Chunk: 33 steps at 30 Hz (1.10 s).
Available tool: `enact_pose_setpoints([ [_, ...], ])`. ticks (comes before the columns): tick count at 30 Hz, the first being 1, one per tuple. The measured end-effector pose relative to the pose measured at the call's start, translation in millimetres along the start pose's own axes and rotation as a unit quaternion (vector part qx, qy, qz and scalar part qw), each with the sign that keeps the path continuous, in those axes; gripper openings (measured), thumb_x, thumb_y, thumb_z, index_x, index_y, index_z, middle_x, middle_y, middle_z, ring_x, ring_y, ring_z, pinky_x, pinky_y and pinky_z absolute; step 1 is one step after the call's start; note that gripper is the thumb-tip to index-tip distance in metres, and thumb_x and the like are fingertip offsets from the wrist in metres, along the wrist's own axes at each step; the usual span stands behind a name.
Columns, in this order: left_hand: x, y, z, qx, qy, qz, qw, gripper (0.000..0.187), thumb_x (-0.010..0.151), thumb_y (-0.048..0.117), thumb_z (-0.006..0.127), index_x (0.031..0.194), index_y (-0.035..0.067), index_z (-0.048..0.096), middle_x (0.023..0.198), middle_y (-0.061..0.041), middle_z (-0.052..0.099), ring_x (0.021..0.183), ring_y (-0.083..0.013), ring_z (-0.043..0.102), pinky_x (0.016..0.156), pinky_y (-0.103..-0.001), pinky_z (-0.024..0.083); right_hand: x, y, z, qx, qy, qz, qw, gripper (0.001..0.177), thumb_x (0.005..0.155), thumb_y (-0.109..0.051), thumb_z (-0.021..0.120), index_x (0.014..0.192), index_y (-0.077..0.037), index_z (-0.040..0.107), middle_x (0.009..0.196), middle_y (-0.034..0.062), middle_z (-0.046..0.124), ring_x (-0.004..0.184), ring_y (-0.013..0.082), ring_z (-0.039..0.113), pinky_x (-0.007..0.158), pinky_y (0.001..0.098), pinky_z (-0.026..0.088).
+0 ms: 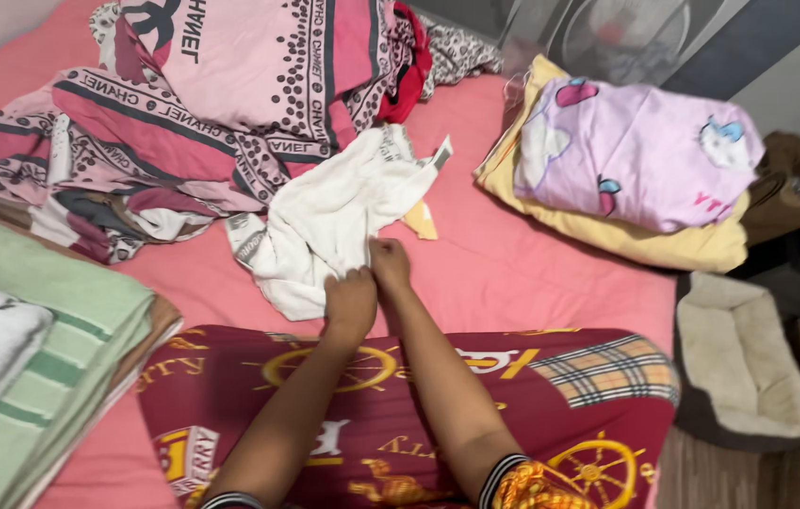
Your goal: The person sits on a bed and folds several towels one by one. They unfold each towel, align the edges, fold it into smaller rectangles, and place the folded towels into a neat stack.
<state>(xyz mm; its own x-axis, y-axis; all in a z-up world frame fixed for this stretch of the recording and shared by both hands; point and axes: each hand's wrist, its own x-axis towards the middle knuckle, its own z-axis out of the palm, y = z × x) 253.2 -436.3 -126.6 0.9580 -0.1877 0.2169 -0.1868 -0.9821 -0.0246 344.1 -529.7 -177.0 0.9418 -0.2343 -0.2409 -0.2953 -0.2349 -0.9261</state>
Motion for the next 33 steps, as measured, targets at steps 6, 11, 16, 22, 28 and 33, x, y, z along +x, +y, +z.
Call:
enact_pose_setpoints([
  [6,-34.3,26.7,-9.4,-0.207,0.01,0.102,0.973,0.017,0.088,0.016,0.064,0.102,0.008,0.07,0.086,-0.012,0.071,0.067,-0.0309,0.071,0.062,-0.044,0.055,31.4,11.4,-31.2,0.047,-0.091,0.037,0.994,0.058,0.094,-0.036,0.069,0.135,0.003,0.054,0.129,0.0159,0.066,0.114,0.0253,0.065,0.098,0.0384,0.053],
  [11,-61.2,14.0,-24.9,-0.24,-0.019,0.053,0.969,0.036,0.089,0.027,0.068,0.119,0.007,0.069,0.083,-0.015,0.074,0.065,-0.0321,0.072,0.063,-0.044,0.055,38.7,25.4,-120.0,0.51,-0.088,0.081,0.852,0.047,0.109,-0.033,0.047,0.142,0.0,0.049,0.132,0.0178,0.063,0.116,0.0328,0.065,0.097,0.0515,0.059],
  [16,-26.1,-65.1,-26.8,-0.14,-0.062,-0.169,0.974,0.024,0.088,0.029,0.067,0.105,0.015,0.076,0.098,-0.016,0.075,0.089,-0.0377,0.073,0.078,-0.05,0.057,57.6,-0.1,-204.3,0.665,-0.09,-0.007,0.741,0.055,0.111,-0.038,0.03,0.147,0.001,0.045,0.145,0.0195,0.058,0.13,0.0363,0.058,0.108,0.0523,0.052],
  [22,31.8,-170.0,-118.2,-0.052,0.216,-0.227,0.948,0.025,0.096,0.014,0.055,0.11,0.008,0.075,0.096,-0.021,0.073,0.085,-0.0431,0.071,0.064,-0.056,0.052,50.3,-74.0,-254.8,0.702,-0.129,-0.02,0.701,0.06,0.11,-0.043,0.027,0.144,0.003,0.046,0.15,0.0231,0.053,0.137,0.0411,0.052,0.113,0.0622,0.042],
  [28,21.6,-161.5,-166.9,-0.156,0.519,-0.127,0.831,0.027,0.101,0.016,0.065,0.126,0.004,0.066,0.118,-0.016,0.066,0.106,-0.0417,0.066,0.086,-0.051,0.052,30.6,-106.9,-286.5,0.691,-0.205,-0.204,0.663,0.051,0.112,-0.036,0.038,0.147,0.0,0.046,0.149,0.0196,0.055,0.139,0.0378,0.053,0.12,0.0583,0.042],
  [33,-14.5,-164.3,-58.0,-0.197,0.368,-0.281,0.865,0.038,0.099,0.028,0.067,0.129,0.005,0.064,0.124,-0.016,0.063,0.114,-0.0405,0.061,0.093,-0.054,0.049,11.1,-16.4,-270.3,0.658,0.124,-0.149,0.727,0.054,0.086,-0.012,0.049,0.137,0.005,0.053,0.135,0.0205,0.063,0.124,0.0378,0.064,0.105,0.0563,0.052],
])
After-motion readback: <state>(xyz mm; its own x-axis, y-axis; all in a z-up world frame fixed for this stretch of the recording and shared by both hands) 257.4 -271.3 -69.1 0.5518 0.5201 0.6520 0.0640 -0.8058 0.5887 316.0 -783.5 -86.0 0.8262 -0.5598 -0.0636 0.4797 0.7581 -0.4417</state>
